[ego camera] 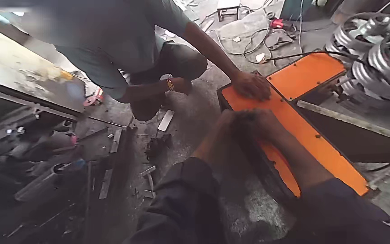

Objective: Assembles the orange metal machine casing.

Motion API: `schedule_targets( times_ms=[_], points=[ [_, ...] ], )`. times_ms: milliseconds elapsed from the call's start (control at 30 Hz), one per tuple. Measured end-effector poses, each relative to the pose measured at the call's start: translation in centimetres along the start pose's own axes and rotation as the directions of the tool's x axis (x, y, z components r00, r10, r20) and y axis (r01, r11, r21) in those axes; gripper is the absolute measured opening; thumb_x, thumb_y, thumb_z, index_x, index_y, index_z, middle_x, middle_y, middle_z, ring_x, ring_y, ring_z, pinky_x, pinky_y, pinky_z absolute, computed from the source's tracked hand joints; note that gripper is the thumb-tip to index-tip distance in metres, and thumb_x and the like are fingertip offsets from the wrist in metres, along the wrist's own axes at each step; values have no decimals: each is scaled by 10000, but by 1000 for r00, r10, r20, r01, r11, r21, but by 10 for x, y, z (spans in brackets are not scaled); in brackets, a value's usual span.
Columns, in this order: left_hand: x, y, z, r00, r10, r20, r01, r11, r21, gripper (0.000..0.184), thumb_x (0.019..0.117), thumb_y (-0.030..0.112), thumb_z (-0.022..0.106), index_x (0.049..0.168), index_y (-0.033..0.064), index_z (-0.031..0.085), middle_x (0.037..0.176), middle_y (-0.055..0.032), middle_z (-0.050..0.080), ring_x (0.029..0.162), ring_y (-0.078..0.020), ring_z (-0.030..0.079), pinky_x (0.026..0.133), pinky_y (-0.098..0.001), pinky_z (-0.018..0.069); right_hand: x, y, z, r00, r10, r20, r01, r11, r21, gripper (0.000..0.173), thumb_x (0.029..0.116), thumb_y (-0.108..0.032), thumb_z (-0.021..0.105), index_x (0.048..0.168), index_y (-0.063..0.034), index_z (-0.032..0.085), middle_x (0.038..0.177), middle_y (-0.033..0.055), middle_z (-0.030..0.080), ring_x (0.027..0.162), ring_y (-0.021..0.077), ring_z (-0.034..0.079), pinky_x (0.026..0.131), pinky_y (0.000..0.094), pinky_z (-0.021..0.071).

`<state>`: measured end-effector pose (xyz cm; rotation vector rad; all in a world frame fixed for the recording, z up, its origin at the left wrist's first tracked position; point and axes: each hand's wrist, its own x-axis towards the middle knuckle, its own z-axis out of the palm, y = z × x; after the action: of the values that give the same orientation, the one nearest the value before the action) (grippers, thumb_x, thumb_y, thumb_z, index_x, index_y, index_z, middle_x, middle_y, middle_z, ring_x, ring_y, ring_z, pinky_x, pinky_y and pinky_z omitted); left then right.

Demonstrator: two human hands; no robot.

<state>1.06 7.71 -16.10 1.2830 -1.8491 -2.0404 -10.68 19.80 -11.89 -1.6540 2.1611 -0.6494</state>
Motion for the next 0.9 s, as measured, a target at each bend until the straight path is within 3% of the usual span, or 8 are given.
schedule_targets(
  times_ms=[100,167,333,467,567,667,767,900],
  points=[
    [-5,4,3,1000,-13,13,13,999,-52,404,987,450,652,1026,49,665,856,-65,659,718,-155,622,645,-359,541,2,-5,-2,999,41,7,-41,998,46,156,924,-209,765,993,-70,776,931,140,747,912,315,719,847,568,575],
    [-6,11,6,998,-57,-9,56,992,-115,354,982,396,676,995,44,652,817,-55,641,679,-140,601,619,-339,526,4,-5,-1,998,54,13,-54,997,55,184,927,-199,754,1028,-46,767,985,162,744,973,333,714,897,579,562],
    [-5,11,9,997,-76,14,77,952,-297,241,971,289,693,929,63,622,754,-26,612,623,-117,583,581,-308,517,2,-2,5,998,59,-36,-56,995,77,200,929,-216,765,1015,-37,754,964,154,732,939,319,707,865,562,566],
    [6,6,8,996,-68,55,85,905,-418,261,954,226,719,1069,6,639,852,-97,688,706,-168,666,655,-347,578,1,0,3,999,40,-21,-37,994,104,172,943,-171,744,1063,-50,762,1021,140,735,983,294,705,901,533,559],
    [-1,12,8,995,-87,45,97,927,-362,269,975,252,693,1080,10,640,870,-90,692,718,-158,670,665,-342,578,-4,1,4,999,-9,-51,14,995,103,120,940,-131,732,1031,-76,788,976,123,712,915,270,686,835,491,567],
    [-4,15,7,996,-76,48,88,939,-334,278,987,273,682,1052,5,652,857,-83,698,712,-154,674,665,-333,582,-5,0,2,999,-1,-42,5,994,108,105,947,-138,730,1019,-97,795,989,103,719,926,244,690,850,471,574],
    [-4,13,5,997,-54,58,69,947,-314,272,988,287,682,1034,21,646,834,-63,683,696,-138,659,651,-318,572,-3,-1,5,998,40,-55,-33,992,118,125,927,-156,758,1004,-58,773,965,127,710,909,268,691,840,493,577],
    [4,5,2,1000,-11,14,13,984,-180,297,965,303,724,961,12,667,785,-56,666,683,-134,636,659,-327,557,-1,0,2,995,101,24,-104,982,156,242,967,-238,711,1138,-69,738,1051,111,726,997,241,698,939,480,561]
  ],
)
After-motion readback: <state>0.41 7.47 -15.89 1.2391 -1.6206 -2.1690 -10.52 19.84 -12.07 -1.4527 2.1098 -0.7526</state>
